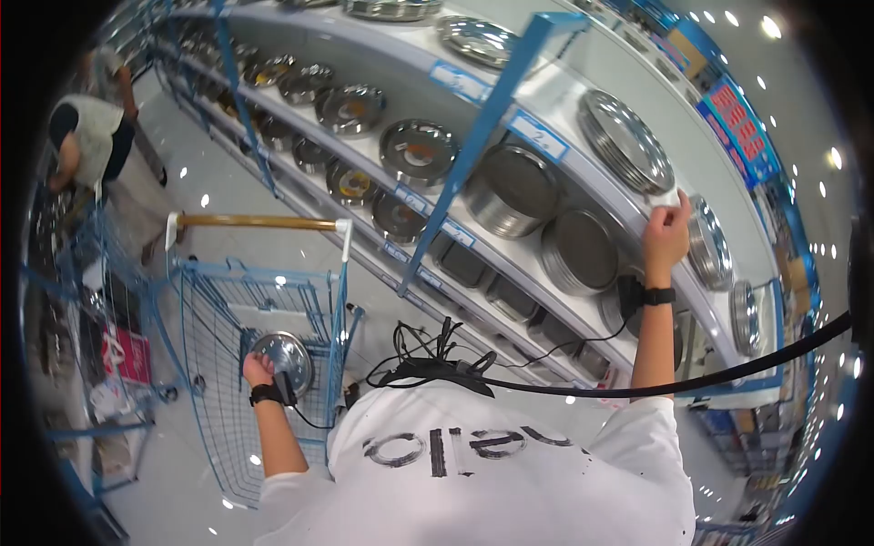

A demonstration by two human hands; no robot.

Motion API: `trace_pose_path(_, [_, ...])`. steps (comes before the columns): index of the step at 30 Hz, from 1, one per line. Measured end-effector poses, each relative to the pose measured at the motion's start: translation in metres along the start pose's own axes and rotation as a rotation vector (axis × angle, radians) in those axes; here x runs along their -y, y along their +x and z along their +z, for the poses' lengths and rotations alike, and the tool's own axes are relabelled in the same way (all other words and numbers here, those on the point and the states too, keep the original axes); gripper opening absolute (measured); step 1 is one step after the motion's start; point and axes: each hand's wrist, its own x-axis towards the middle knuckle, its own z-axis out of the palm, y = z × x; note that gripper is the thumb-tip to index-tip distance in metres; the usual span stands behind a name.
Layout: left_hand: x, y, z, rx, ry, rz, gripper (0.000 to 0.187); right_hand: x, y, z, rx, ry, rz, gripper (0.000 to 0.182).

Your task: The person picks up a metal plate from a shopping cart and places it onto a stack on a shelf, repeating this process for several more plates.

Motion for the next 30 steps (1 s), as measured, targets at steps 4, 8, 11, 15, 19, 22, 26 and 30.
trace_pose_path(4, [0.052, 0.072, -0.112, -0.195, -0.039, -0.106, 0.016, 0.003, -0.002, -0.002, 0.033, -0.024, 0.050, 0.043])
trace_pose_path(8, [0.083, 0.062, -0.142, 0.179, 1.478, 0.510, 0.030, 0.002, 0.000, 0.003, 0.002, -0.088, 0.018, 0.041])
trace_pose_path(11, [0.128, 0.099, -0.164, 0.122, 1.686, 0.365, 0.043, 0.001, 0.001, 0.001, 0.019, -0.115, 0.003, 0.039])
trace_pose_path(15, [0.176, 0.105, -0.156, 0.164, 1.769, 0.355, 0.040, -0.002, 0.000, 0.002, 0.012, -0.096, -0.031, 0.038])
trace_pose_path(19, [0.149, 0.110, -0.130, 0.134, 1.781, 0.262, 0.040, 0.009, -0.002, 0.008, 0.000, -0.167, -0.032, 0.039])
trace_pose_path(22, [0.138, 0.094, -0.117, 0.159, 1.747, 0.133, 0.042, 0.010, -0.002, 0.005, 0.032, -0.195, 0.030, 0.039])
trace_pose_path(26, [0.138, 0.087, -0.116, 0.068, 1.584, 0.121, 0.043, 0.012, -0.004, 0.004, 0.029, -0.184, 0.019, 0.039])
trace_pose_path(30, [0.164, 0.116, -0.131, 0.072, 1.530, 0.093, 0.047, 0.009, -0.004, 0.006, 0.005, -0.197, 0.007, 0.038])
